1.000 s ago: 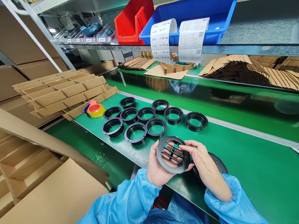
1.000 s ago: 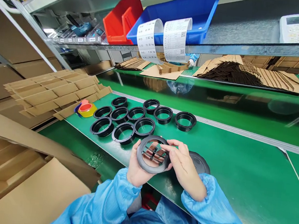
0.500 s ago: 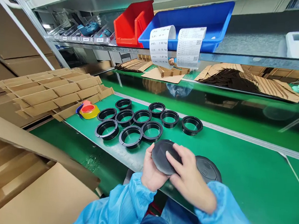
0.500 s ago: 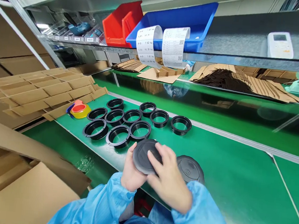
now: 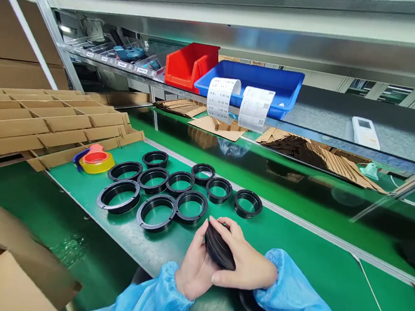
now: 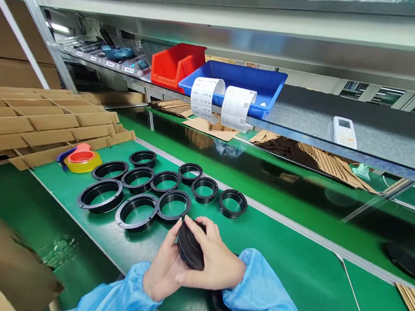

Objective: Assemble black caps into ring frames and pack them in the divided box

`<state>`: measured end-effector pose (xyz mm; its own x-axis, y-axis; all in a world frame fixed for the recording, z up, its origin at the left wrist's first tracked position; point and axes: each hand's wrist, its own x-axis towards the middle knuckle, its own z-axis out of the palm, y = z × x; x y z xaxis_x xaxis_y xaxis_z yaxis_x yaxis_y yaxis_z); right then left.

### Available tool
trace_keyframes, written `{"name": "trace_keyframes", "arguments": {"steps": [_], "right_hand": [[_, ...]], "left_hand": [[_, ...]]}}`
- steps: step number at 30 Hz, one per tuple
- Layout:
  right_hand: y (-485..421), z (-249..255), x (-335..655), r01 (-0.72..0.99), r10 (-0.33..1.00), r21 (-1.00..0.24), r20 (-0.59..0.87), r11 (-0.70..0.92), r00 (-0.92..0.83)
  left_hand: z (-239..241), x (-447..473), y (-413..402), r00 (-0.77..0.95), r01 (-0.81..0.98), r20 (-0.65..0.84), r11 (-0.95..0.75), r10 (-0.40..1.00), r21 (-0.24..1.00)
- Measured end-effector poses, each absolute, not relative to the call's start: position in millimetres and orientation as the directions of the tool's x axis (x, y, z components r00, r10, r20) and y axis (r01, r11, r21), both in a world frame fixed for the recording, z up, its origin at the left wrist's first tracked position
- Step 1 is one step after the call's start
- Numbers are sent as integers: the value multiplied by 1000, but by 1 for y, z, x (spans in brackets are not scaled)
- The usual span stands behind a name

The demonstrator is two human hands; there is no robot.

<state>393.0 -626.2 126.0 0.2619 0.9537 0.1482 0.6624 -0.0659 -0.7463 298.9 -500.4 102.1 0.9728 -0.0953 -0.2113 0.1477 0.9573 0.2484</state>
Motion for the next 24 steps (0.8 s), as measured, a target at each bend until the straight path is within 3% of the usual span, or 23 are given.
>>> {"name": "trace_keyframes", "arguments": {"steps": [3,5,8,11,15,20,24], "right_hand": [[-621,132,411,665,962,-746,155,-34,223],[-618,135,432,711,929,-697,194,-96,315],[-614,136,478,784,749,-398,285,-476,599],[-611,128,520,644,594,-94,306,-759,744],[-606,106,541,632,611,-11,239,-775,754],[-604,82,534,625,617,27,192,-780,763],[-613,93,533,630,622,26,199,-776,758]], "left_hand": [[98,305,-494,986,126,-144,932,-81,340],[91,310,-489,995,55,-99,890,-11,453],[72,318,-480,976,-59,-95,658,196,751],[49,325,-473,933,-49,-92,375,349,926],[34,331,-468,919,-57,-45,246,392,968],[34,333,-469,916,-58,-41,232,399,971],[36,333,-472,914,-66,-27,214,404,975]]}}
